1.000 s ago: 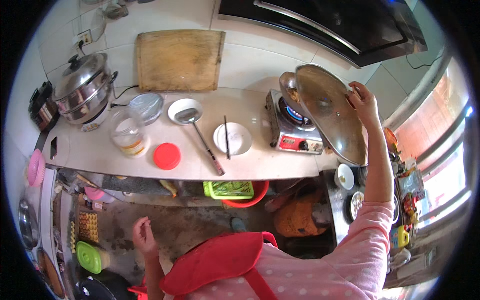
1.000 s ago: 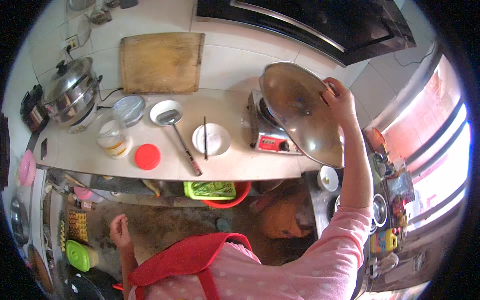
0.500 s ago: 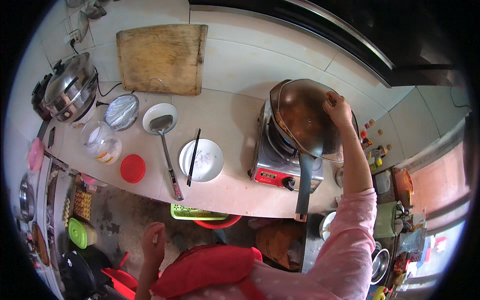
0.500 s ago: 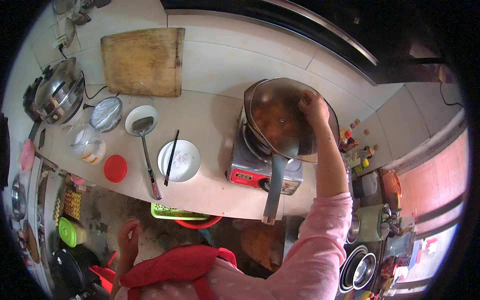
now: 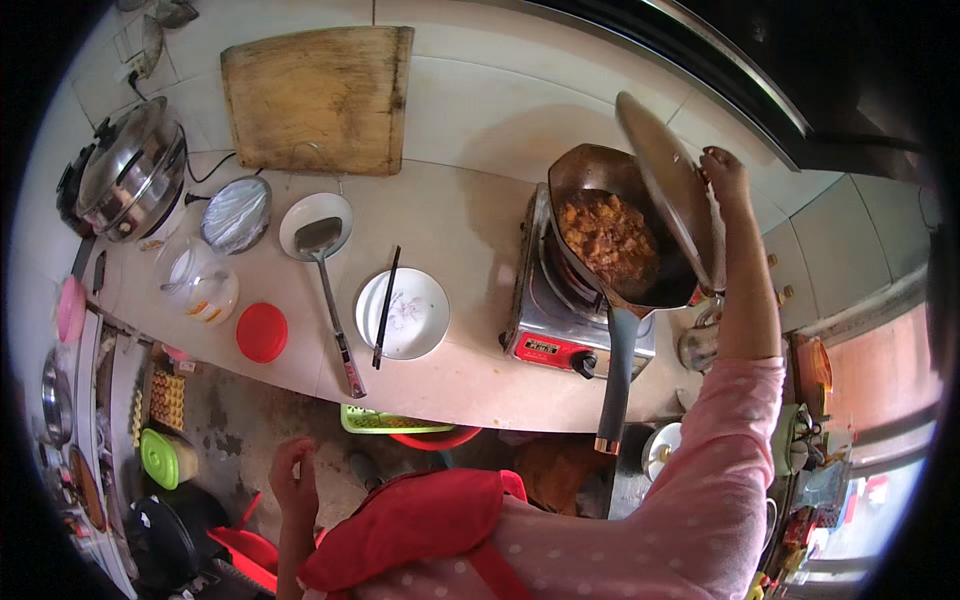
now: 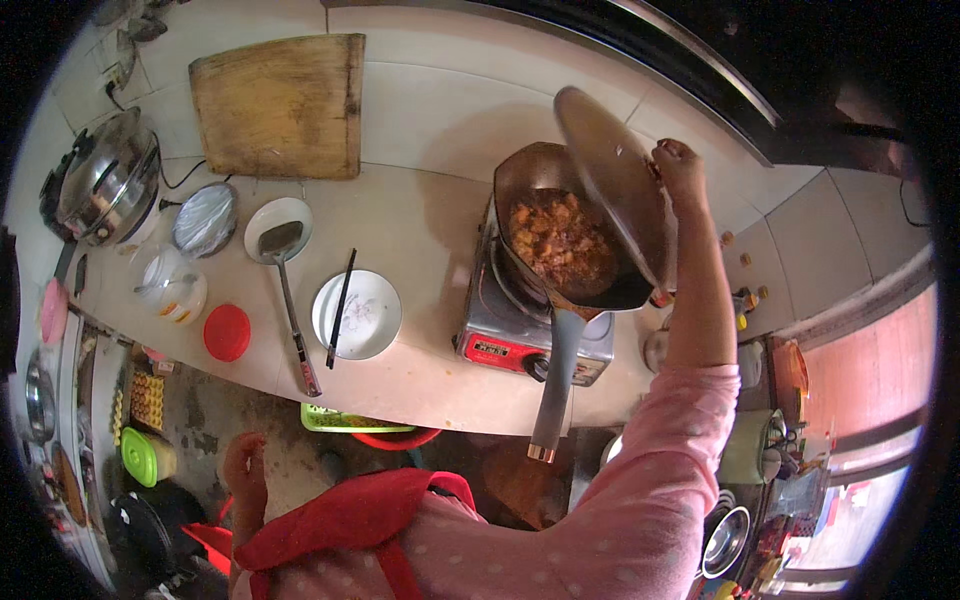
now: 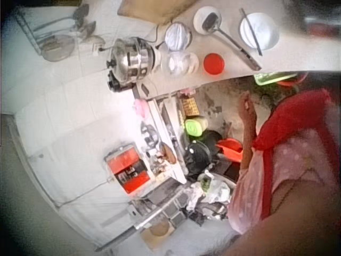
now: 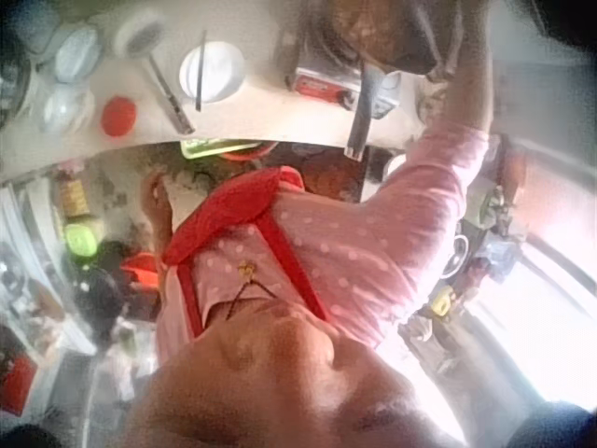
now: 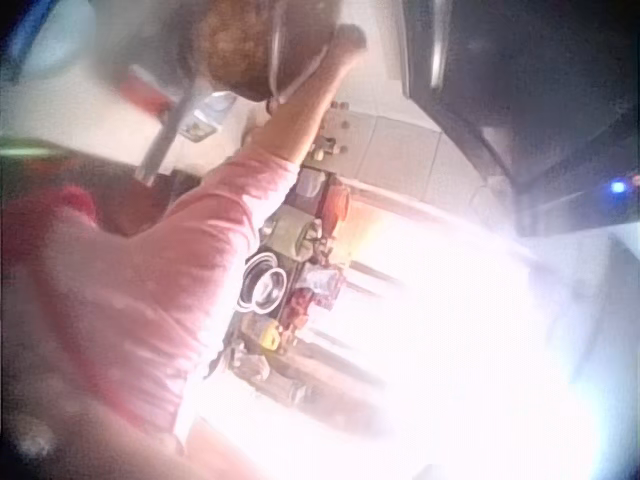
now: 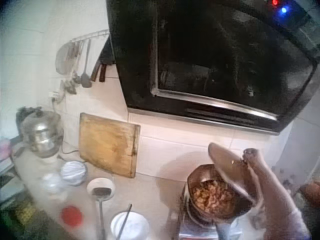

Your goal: The person stir-fries pieces of meat in a wok on a portable gas stove. They add liquid seasoning from a bottle, pour a liquid mixture from a bowl, and add a powdered ingredient from a packet. The person stirs the contents with a spatula and covers the wok with a lid.

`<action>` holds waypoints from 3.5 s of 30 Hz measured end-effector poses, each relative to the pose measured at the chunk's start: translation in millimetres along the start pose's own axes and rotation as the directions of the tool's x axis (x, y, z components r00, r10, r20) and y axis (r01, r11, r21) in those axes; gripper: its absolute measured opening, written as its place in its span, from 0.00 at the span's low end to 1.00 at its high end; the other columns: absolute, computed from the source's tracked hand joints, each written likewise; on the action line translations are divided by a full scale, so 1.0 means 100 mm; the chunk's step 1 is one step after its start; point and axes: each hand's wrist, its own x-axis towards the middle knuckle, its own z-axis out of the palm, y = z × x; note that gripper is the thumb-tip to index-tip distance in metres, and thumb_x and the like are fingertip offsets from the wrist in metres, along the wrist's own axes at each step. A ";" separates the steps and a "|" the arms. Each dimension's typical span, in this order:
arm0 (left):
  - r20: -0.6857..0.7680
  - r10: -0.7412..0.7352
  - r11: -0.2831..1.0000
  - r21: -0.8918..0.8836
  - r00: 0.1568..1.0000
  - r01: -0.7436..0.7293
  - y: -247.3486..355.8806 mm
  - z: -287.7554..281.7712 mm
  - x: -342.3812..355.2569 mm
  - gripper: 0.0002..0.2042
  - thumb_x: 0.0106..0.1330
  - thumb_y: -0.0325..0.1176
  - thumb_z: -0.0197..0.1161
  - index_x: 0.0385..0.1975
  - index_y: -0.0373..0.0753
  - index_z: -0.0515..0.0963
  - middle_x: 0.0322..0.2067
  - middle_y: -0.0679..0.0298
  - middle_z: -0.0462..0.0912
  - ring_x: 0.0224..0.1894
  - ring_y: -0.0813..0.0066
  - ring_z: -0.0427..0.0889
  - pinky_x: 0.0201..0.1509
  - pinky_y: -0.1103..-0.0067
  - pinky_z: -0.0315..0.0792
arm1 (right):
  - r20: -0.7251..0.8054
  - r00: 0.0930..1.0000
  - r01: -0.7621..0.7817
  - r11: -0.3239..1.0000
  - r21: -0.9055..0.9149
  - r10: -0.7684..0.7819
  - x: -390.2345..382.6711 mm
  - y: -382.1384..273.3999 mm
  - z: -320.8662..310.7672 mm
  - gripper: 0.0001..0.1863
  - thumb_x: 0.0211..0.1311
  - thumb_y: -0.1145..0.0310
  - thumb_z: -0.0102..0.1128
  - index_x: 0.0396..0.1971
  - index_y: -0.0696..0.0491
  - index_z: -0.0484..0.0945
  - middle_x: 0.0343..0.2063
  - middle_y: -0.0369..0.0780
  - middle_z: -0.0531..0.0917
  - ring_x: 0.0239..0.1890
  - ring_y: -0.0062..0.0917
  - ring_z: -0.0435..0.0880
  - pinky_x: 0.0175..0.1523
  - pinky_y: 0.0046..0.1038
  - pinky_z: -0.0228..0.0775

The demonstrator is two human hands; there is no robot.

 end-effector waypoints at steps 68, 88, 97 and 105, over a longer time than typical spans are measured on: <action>0.284 0.752 0.648 -0.490 0.595 -0.584 1.77 2.09 2.02 0.08 0.62 0.18 0.58 0.40 0.35 0.78 0.41 0.57 0.81 0.44 0.67 0.80 0.50 0.75 0.73 | 0.627 0.579 -0.699 -0.079 0.711 0.521 -4.38 -0.07 0.71 0.30 0.70 0.43 0.38 0.51 0.56 0.71 0.41 0.46 0.80 0.39 0.36 0.82 0.39 0.33 0.77; 0.588 0.063 0.922 0.275 0.806 -0.273 0.77 3.37 1.16 0.16 0.64 0.44 0.60 0.32 0.33 0.73 0.30 0.47 0.81 0.35 0.46 0.81 0.39 0.59 0.74 | 0.696 0.712 -0.457 -0.695 0.555 0.088 -3.91 -0.73 0.07 0.25 0.68 0.69 0.46 0.63 0.56 0.56 0.31 0.39 0.65 0.20 0.20 0.65 0.19 0.21 0.62; 0.522 0.066 0.931 0.274 0.850 -0.241 0.74 3.40 1.11 0.16 0.64 0.44 0.60 0.31 0.33 0.74 0.30 0.49 0.81 0.34 0.48 0.81 0.38 0.59 0.74 | 0.722 0.689 -0.453 -0.737 0.501 0.068 -3.83 -0.91 0.07 0.24 0.68 0.69 0.46 0.63 0.55 0.58 0.31 0.39 0.67 0.20 0.20 0.66 0.19 0.22 0.62; 0.504 0.022 0.953 0.252 0.863 -0.171 0.74 3.37 1.06 0.17 0.65 0.46 0.58 0.32 0.35 0.75 0.27 0.51 0.81 0.33 0.50 0.82 0.36 0.59 0.74 | 0.703 0.697 -0.524 -0.569 0.634 0.141 -3.92 -0.74 0.09 0.28 0.68 0.69 0.45 0.66 0.57 0.52 0.32 0.37 0.66 0.18 0.17 0.64 0.15 0.19 0.60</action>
